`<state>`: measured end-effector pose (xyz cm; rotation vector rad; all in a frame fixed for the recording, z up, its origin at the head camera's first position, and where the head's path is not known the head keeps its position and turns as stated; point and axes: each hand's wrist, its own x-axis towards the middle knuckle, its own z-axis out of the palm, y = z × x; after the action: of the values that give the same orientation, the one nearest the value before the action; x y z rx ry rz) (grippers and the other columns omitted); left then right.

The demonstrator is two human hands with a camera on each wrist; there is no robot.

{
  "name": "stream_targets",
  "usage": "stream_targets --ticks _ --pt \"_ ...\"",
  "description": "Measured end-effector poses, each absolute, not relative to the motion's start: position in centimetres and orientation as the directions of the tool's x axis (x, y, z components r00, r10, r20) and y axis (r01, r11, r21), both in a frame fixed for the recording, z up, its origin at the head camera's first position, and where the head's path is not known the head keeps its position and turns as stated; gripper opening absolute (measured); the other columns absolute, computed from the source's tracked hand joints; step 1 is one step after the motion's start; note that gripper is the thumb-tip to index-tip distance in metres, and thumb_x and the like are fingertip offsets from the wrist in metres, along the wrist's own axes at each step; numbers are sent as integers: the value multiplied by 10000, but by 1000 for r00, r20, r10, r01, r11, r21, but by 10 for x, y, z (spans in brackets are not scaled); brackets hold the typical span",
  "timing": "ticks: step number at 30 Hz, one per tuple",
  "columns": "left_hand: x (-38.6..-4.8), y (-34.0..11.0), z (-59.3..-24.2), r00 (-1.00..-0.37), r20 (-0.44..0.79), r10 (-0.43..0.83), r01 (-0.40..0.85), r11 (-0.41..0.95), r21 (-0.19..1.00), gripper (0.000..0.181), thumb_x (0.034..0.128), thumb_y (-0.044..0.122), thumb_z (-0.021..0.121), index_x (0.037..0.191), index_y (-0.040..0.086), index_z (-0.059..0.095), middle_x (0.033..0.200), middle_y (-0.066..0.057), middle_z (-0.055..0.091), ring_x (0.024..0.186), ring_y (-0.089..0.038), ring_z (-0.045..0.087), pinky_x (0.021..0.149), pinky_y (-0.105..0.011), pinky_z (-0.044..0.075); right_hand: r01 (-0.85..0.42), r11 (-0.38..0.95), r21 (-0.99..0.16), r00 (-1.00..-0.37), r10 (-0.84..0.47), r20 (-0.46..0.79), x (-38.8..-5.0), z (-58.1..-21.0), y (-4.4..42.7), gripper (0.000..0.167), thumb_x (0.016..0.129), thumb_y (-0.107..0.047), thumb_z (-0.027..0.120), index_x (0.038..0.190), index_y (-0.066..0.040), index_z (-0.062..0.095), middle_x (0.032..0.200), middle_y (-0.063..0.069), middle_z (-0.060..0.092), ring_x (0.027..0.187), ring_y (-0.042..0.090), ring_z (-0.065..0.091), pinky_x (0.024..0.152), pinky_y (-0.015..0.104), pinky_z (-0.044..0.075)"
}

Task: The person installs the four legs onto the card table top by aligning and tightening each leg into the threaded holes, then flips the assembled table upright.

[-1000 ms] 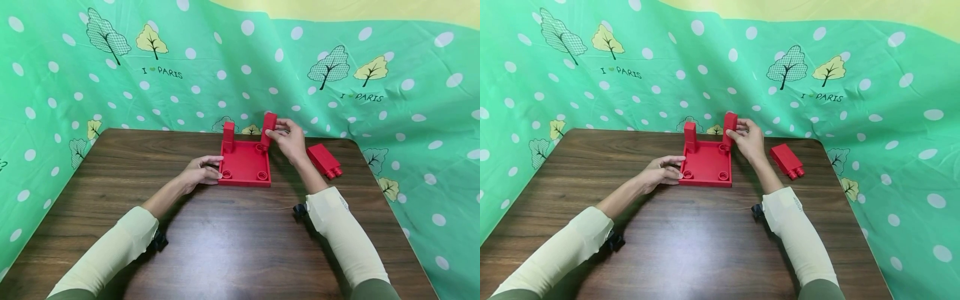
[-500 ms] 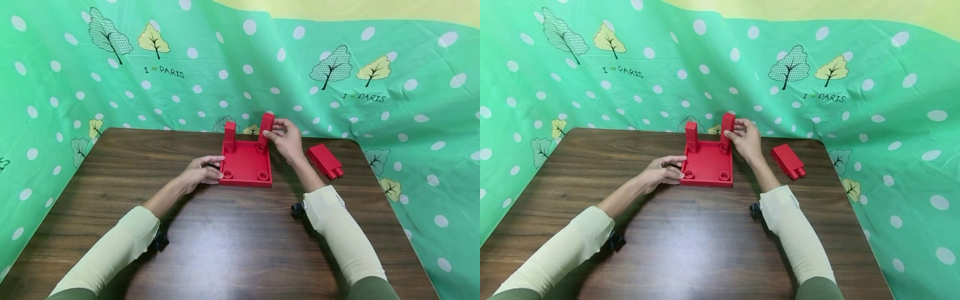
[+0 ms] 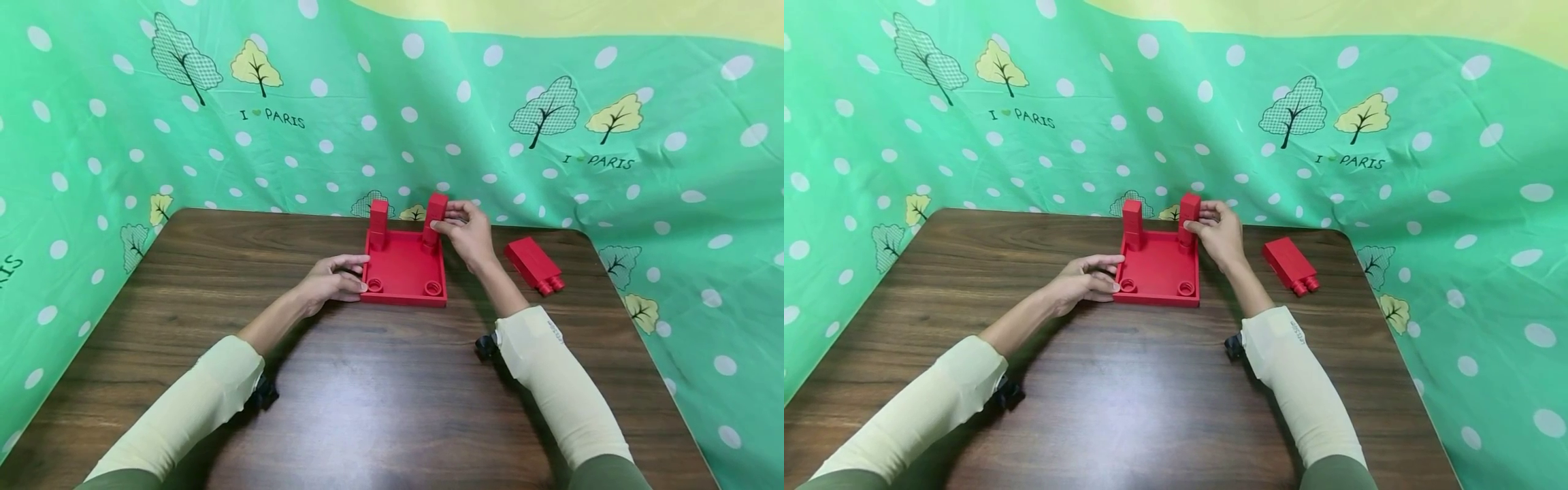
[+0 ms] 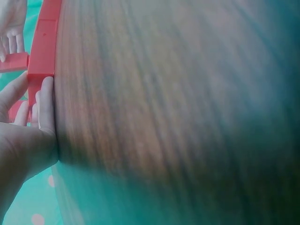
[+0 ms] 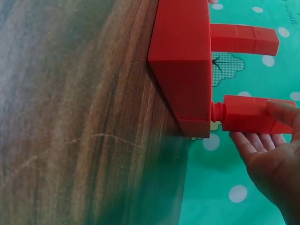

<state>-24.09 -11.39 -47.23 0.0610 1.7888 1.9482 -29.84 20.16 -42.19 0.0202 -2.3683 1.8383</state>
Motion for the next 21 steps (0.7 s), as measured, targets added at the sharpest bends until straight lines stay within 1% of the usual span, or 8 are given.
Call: stream_targets --ticks 9,15,21 --pt "-242 -113 -473 -880 -293 373 -327 -30 944 762 946 -179 719 1650 72 574 1323 -77 577 927 -100 767 833 -349 728 -67 287 -956 -994 66 89 -297 -418 204 485 990 -71 817 1405 43 592 1368 214 716 1121 146 716 967 173 632" --pt "-242 -113 -473 -881 -291 374 -323 -25 946 757 949 -174 718 1651 71 573 1331 -82 574 920 -97 769 827 -337 726 -66 261 -963 -994 64 86 -297 -417 204 493 978 -39 819 1407 63 598 1365 234 713 1102 126 721 923 134 616" --pt "-242 -113 -474 -880 -287 378 -321 -28 947 759 951 -175 716 1655 65 566 1338 -90 571 916 -101 769 834 -340 727 -64 245 -967 -997 36 75 -300 -419 208 509 982 -27 812 1432 61 592 1336 179 703 1101 99 708 911 114 609"
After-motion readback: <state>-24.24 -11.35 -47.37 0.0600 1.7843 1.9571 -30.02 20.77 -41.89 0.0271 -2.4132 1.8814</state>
